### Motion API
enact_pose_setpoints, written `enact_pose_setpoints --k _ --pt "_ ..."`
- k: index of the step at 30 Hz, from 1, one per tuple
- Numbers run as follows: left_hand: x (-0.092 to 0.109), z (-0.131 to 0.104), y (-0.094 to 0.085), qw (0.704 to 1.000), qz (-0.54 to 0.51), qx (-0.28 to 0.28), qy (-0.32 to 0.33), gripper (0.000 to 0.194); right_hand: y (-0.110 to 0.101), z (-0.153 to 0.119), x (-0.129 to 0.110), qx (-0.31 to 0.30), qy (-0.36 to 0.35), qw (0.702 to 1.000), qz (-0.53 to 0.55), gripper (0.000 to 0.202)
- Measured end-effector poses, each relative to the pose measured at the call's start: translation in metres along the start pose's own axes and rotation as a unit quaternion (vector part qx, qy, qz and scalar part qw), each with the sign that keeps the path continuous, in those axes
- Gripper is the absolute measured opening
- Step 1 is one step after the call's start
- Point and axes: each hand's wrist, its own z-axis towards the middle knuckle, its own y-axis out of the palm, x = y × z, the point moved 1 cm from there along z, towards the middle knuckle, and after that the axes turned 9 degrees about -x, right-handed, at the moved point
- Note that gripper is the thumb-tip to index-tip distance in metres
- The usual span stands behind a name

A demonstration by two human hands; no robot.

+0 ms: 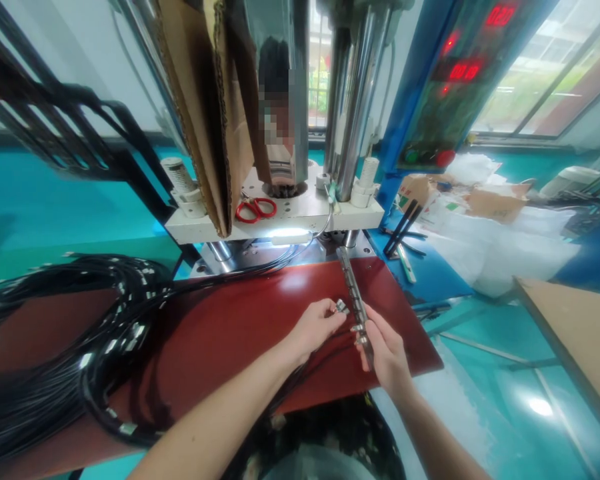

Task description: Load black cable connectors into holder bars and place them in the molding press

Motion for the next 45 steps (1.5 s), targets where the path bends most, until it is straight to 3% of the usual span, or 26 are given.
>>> enact_pose_setpoints --k 8,18,24,31,39,42,45 --pt "-0.004 0.002 0.003 0.997 -0.019 -0.050 -0.052 0.017 -0.003 0.001 0.001 -0.030 0.012 0.999 -0.017 0.047" --pt "-0.002 -0.001 0.003 0.999 -0.004 -0.009 0.032 0.019 0.002 0.005 0.003 -0.070 -0.006 0.988 -0.134 0.050" --pt "-0.001 -0.008 -0.014 0.990 -0.092 -0.106 -0.005 0.021 -0.003 0.004 0.003 -0.039 0.013 0.998 -0.042 0.051" --pt "0.002 -0.011 -0.036 0.984 -0.176 -0.028 -0.014 0.023 -0.005 0.004 0.005 -0.055 0.016 0.998 -0.028 0.055" --pt "0.002 -0.011 -0.027 0.977 -0.208 -0.031 -0.020 0.023 -0.004 0.004 0.005 -0.052 0.021 0.998 -0.017 0.056" --pt "0.004 -0.012 -0.023 0.983 -0.181 -0.022 -0.004 0.025 -0.004 0.003 0.005 -0.053 0.024 0.998 -0.019 0.055" --pt "0.005 -0.008 -0.017 0.993 -0.110 -0.025 -0.036 0.022 -0.004 0.002 0.004 -0.067 0.029 0.997 -0.025 0.052"
